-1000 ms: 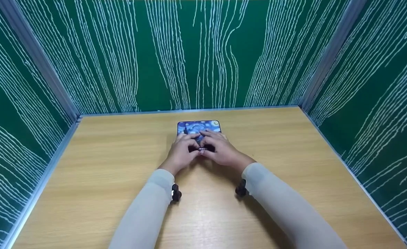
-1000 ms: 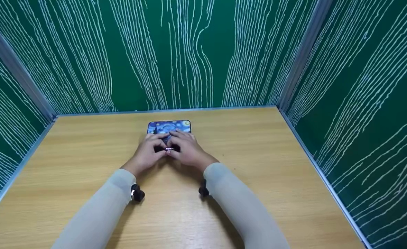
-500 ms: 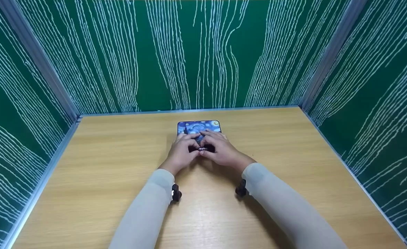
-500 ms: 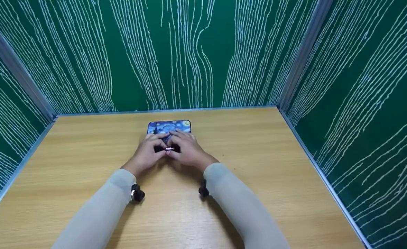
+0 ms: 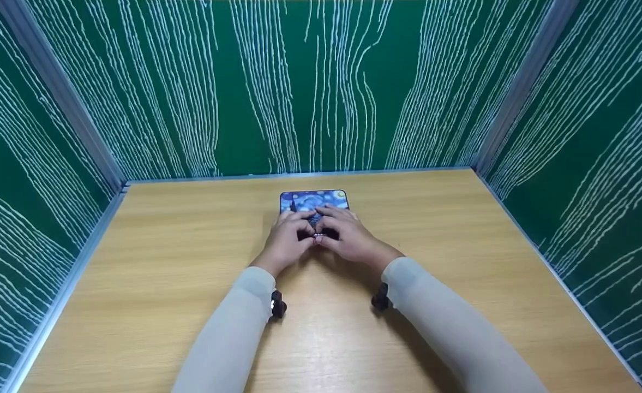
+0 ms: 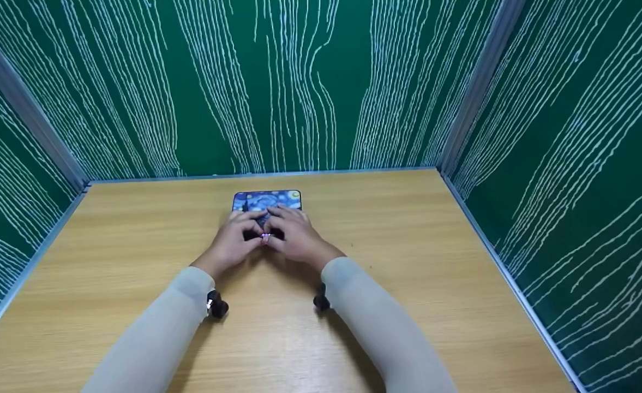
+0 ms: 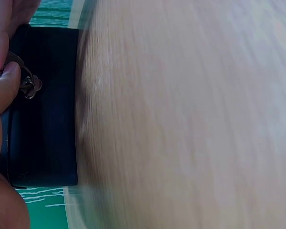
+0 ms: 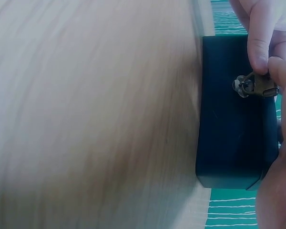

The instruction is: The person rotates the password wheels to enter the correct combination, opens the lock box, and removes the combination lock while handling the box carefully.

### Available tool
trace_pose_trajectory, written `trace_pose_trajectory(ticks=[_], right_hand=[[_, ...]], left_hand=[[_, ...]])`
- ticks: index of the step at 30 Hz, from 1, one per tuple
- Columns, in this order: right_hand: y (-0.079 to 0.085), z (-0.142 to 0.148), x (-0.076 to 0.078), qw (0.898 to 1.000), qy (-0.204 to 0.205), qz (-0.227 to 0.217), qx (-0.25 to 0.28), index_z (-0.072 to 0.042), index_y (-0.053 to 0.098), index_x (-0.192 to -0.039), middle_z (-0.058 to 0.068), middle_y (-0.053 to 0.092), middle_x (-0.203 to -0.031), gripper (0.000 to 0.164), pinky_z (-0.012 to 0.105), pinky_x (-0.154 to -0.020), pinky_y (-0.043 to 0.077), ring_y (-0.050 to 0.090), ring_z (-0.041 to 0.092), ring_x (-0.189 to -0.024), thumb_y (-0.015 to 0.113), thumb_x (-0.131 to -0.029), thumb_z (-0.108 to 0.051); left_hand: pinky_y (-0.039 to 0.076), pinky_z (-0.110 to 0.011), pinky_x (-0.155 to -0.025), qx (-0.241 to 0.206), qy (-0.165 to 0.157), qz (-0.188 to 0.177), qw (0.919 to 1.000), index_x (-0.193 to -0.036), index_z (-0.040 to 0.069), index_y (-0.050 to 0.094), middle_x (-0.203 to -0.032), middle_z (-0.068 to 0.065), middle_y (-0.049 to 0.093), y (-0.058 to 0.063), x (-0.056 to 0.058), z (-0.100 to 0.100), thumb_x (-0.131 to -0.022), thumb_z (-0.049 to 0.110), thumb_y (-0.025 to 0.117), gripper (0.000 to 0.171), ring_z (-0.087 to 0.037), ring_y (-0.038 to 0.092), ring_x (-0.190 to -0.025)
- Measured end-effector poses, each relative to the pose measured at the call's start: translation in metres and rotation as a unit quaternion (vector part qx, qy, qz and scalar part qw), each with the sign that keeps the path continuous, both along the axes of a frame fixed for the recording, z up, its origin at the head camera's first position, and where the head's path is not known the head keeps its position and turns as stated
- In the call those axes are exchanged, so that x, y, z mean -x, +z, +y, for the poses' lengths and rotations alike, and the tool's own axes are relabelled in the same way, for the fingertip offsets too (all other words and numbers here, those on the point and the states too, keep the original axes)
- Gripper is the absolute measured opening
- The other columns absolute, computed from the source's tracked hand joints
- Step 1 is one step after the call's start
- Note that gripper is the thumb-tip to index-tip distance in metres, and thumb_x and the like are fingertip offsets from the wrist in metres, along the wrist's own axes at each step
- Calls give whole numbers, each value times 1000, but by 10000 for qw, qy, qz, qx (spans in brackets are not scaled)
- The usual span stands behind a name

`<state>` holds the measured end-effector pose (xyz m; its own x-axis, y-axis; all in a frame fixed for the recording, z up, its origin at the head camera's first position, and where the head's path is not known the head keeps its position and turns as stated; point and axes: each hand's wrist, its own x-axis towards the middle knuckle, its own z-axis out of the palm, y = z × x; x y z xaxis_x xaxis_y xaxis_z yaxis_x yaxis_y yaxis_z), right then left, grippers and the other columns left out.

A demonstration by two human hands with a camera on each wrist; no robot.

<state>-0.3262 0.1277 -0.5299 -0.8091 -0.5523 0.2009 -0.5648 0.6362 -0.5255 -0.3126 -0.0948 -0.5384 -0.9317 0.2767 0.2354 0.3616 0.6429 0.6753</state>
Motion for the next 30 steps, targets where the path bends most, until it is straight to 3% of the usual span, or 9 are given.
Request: trace_pose_trajectory(ticks=[9,30], right_hand=[[1,0,-1,9999,56,66,79,-17,71,-123,10,47,-181,22,72,-142,16,33,40,-174,73,-111,-36],[2,1,-1,10000,-14,-15,-31,-20,72,-121,7,45,-183,19,73,-142,14,31,41,-175,72,-111,-37]], left_hand=[[40,-55,-128,54,-79,235,9997,-97,14,82,-166,3,66,1,0,-1,-97,16,88,6,-29,55,-147],[37,-54,-133,31,11,52,10000,-98,16,82,-168,7,63,1,-1,0,-98,19,89,7,-29,51,-153]])
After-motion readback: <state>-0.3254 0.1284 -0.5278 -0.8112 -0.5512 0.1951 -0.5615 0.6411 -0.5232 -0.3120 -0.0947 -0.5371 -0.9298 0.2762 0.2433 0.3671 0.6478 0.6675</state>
